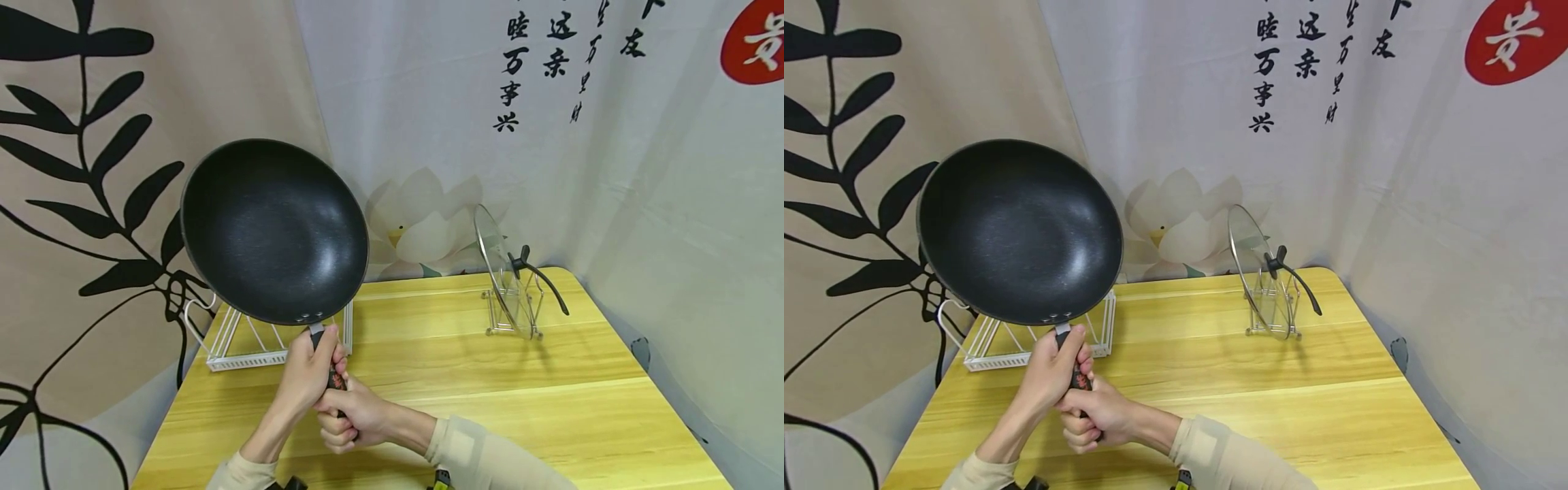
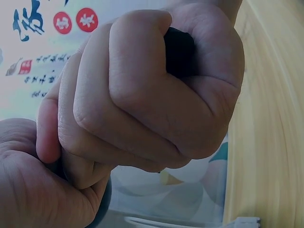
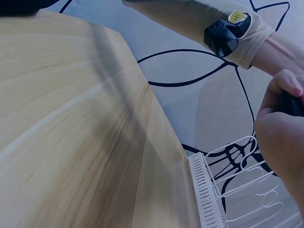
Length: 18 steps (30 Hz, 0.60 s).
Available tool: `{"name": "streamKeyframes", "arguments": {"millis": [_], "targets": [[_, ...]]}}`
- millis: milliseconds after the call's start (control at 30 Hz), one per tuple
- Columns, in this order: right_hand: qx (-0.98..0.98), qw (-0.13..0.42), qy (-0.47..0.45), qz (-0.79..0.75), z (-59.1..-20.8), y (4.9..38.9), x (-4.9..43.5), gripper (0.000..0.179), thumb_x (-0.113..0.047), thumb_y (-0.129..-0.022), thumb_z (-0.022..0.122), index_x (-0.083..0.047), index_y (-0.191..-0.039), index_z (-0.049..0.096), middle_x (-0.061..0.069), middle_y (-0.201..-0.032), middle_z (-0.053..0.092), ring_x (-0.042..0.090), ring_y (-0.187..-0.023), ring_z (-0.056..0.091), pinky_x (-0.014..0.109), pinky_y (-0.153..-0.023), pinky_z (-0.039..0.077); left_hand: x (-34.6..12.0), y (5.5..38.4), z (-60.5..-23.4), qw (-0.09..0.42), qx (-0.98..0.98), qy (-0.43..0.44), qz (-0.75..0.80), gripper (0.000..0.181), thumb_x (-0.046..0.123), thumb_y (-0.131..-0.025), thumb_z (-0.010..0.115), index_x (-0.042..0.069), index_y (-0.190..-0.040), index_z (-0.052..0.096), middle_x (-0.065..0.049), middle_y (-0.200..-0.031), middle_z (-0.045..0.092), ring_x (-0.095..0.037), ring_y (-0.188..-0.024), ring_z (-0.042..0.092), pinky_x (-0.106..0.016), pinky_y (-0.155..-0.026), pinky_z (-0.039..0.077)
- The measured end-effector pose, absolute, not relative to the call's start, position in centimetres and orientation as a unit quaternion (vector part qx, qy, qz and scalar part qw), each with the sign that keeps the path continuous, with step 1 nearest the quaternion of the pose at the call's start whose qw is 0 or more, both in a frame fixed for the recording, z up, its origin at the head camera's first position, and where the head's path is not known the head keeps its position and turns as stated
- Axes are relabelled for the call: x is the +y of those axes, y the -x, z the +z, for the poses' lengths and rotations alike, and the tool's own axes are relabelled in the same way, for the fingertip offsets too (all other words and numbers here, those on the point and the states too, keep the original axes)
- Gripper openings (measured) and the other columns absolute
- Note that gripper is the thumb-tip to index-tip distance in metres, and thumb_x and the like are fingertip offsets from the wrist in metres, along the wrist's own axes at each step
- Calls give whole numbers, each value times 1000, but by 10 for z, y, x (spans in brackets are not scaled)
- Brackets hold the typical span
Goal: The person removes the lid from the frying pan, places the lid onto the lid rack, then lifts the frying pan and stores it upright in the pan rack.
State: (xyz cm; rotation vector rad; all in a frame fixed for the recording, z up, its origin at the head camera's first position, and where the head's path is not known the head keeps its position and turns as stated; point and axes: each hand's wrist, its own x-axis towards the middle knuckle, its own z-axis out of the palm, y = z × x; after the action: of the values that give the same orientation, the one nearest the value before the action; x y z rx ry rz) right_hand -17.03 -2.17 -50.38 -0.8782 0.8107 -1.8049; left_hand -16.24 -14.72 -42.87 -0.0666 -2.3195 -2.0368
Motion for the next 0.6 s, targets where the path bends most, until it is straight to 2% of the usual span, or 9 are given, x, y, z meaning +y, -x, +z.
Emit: {"name": "streamKeyframes", "arguments": {"millis": [600], "targets": [[327, 477, 362, -731, -501, 169, -31, 50, -10, -106, 36, -23, -58, 31, -17, -44, 30, 6, -37, 22, 26, -39, 24, -155, 156, -422, 40, -765, 7, -643, 48, 27, -122, 52, 3, -80, 55, -4, -65, 59, -16, -54, 62, -31, -56, 61]]}}
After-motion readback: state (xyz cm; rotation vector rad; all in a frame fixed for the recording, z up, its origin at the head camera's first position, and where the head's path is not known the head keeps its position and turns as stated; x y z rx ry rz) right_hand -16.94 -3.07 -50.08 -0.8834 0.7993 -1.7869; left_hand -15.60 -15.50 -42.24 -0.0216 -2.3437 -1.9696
